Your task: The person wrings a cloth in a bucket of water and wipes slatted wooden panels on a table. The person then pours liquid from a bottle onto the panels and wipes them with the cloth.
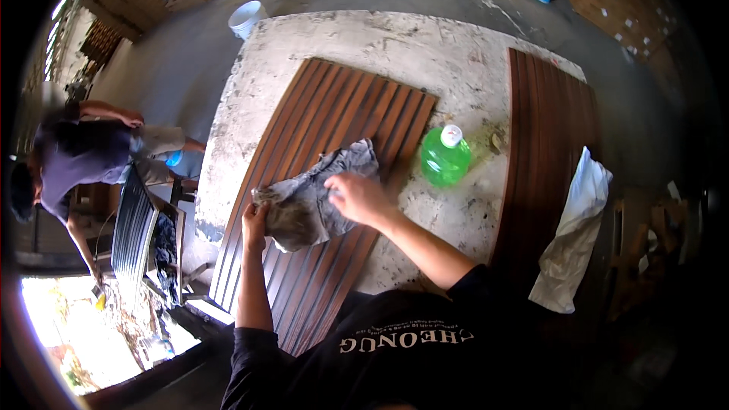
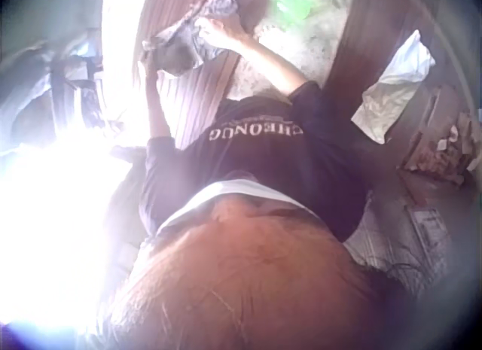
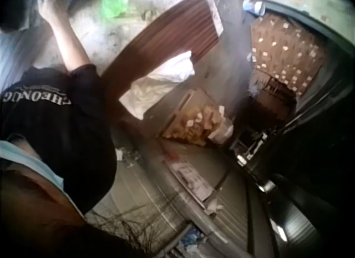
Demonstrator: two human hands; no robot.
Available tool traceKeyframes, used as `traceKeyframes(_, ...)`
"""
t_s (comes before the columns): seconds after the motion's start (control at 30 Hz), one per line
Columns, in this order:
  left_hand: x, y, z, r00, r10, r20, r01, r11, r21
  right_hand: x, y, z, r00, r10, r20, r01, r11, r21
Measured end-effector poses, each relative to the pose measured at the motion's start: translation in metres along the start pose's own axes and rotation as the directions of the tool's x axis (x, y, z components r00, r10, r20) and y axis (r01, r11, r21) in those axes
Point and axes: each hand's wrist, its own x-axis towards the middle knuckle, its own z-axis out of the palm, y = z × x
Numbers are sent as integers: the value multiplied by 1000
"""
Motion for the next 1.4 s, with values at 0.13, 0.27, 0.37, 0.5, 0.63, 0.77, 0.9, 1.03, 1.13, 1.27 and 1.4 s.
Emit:
traceKeyframes(0.13,-42,70,52,970,175,171,-153,979,-136,18,51,41,982,48,-182,46,877,479)
traceKeyframes(0.27,-88,125,101,711,271,649,-253,959,-124,23,62,9,976,171,134,-134,-8,991)
traceKeyframes(0.37,-76,124,113,684,342,645,-341,931,-133,18,91,2,977,205,-56,82,-119,989)
traceKeyframes(0.5,-46,67,113,906,270,327,-356,902,242,-27,69,-9,710,138,-691,83,957,277)
traceKeyframes(0.63,-17,29,141,919,392,52,-343,724,598,-47,54,25,784,-201,-588,309,947,88)
traceKeyframes(0.77,28,33,151,935,340,101,-324,704,632,-62,60,41,889,-330,-317,240,926,-291)
traceKeyframes(0.9,32,43,157,949,4,316,12,999,-50,-58,80,40,889,-365,-275,267,903,-336)
traceKeyframes(1.03,20,38,147,893,-86,443,284,869,-405,-60,33,37,940,-156,-304,116,982,-147)
traceKeyframes(1.13,-11,69,151,899,-19,438,285,784,-552,-58,14,46,855,-167,-491,182,983,-17)
traceKeyframes(1.27,-56,127,128,819,177,546,217,785,-580,-45,38,40,915,35,-402,219,795,566)
traceKeyframes(1.4,-68,134,91,621,327,713,-502,864,41,-55,30,-20,971,-98,-219,233,600,765)
